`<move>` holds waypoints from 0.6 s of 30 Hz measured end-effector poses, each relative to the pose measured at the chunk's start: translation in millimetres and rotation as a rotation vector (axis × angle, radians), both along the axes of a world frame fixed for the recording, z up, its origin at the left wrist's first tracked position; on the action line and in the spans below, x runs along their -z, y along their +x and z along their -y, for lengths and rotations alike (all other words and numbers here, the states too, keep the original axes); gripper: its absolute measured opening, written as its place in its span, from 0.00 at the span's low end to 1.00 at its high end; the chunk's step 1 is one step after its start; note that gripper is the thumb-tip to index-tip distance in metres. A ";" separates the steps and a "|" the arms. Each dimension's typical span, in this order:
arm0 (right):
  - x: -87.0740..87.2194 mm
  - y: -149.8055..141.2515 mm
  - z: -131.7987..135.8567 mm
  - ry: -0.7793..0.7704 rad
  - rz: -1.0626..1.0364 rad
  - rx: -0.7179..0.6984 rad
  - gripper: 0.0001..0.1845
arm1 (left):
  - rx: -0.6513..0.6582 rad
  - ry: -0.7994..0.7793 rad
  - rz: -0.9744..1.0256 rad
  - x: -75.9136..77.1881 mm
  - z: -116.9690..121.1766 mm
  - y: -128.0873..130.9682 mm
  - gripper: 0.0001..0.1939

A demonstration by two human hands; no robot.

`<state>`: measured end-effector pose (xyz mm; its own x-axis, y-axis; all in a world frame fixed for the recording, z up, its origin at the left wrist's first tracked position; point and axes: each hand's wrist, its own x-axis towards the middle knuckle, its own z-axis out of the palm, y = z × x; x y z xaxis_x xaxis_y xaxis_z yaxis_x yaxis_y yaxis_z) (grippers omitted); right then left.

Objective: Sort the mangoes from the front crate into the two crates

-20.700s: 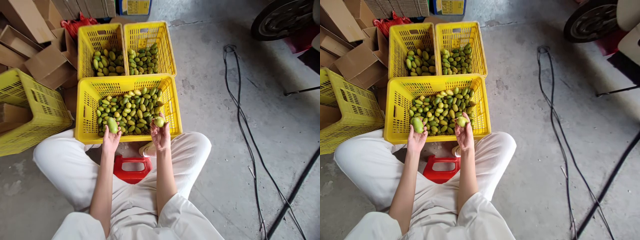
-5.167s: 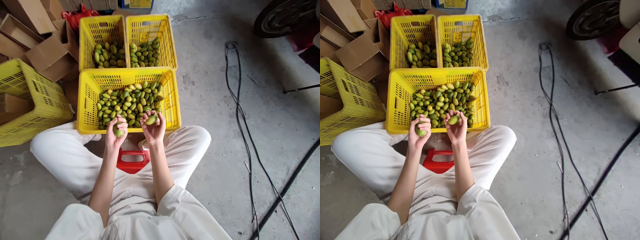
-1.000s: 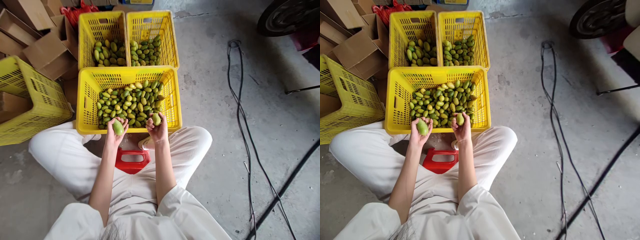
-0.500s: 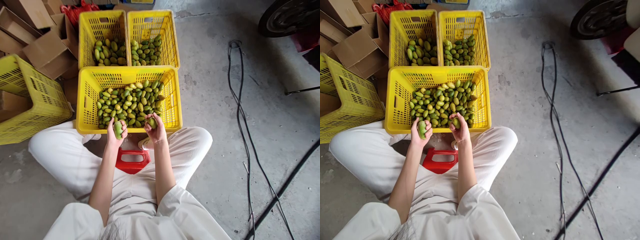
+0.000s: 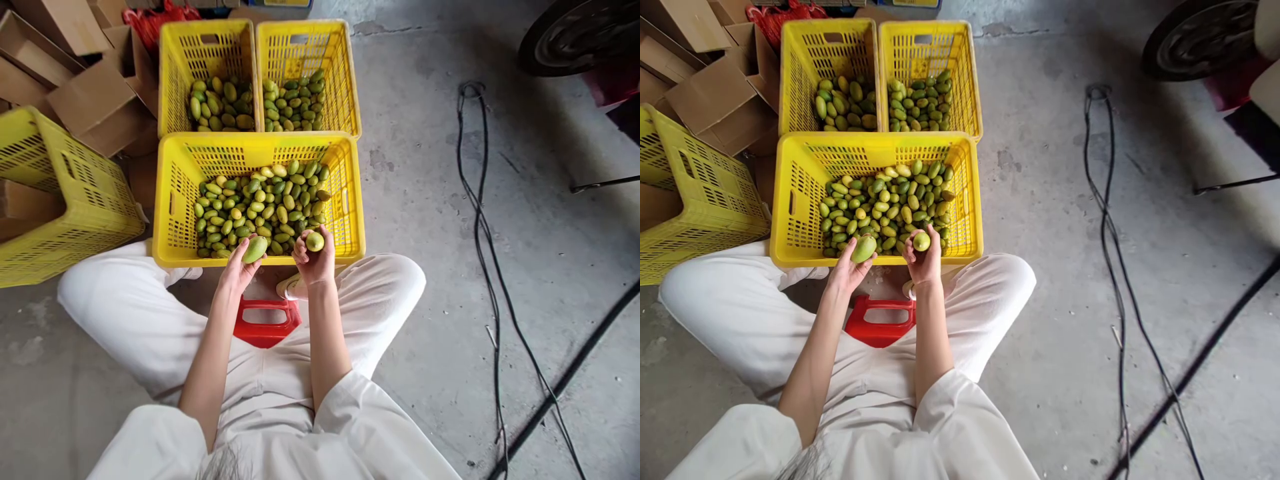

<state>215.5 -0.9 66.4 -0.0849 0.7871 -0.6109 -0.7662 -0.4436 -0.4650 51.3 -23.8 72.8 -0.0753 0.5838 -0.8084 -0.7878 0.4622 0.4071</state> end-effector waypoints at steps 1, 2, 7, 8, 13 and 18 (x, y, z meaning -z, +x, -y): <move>-0.3 1.8 -0.1 -0.005 -0.031 0.002 0.24 | -0.025 -0.006 -0.001 1.0 -0.5 -0.5 0.06; -0.6 3.3 -0.3 -0.012 -0.058 0.017 0.23 | -0.057 -0.012 0.000 1.8 -0.8 -1.3 0.09; 1.0 5.0 -2.0 -0.058 -0.113 0.097 0.12 | -0.114 0.024 0.096 2.9 0.9 -10.3 0.21; 2.2 4.6 -2.0 -0.067 -0.104 0.069 0.13 | -0.098 0.038 0.121 2.4 1.2 -12.2 0.21; 6.8 -0.7 1.2 -0.018 0.029 -0.083 0.22 | -0.109 -0.080 0.115 -3.1 -1.1 -12.9 0.15; 2.3 -7.2 5.3 0.038 0.176 -0.191 0.24 | -0.066 -0.106 0.018 -2.4 -2.1 -5.7 0.05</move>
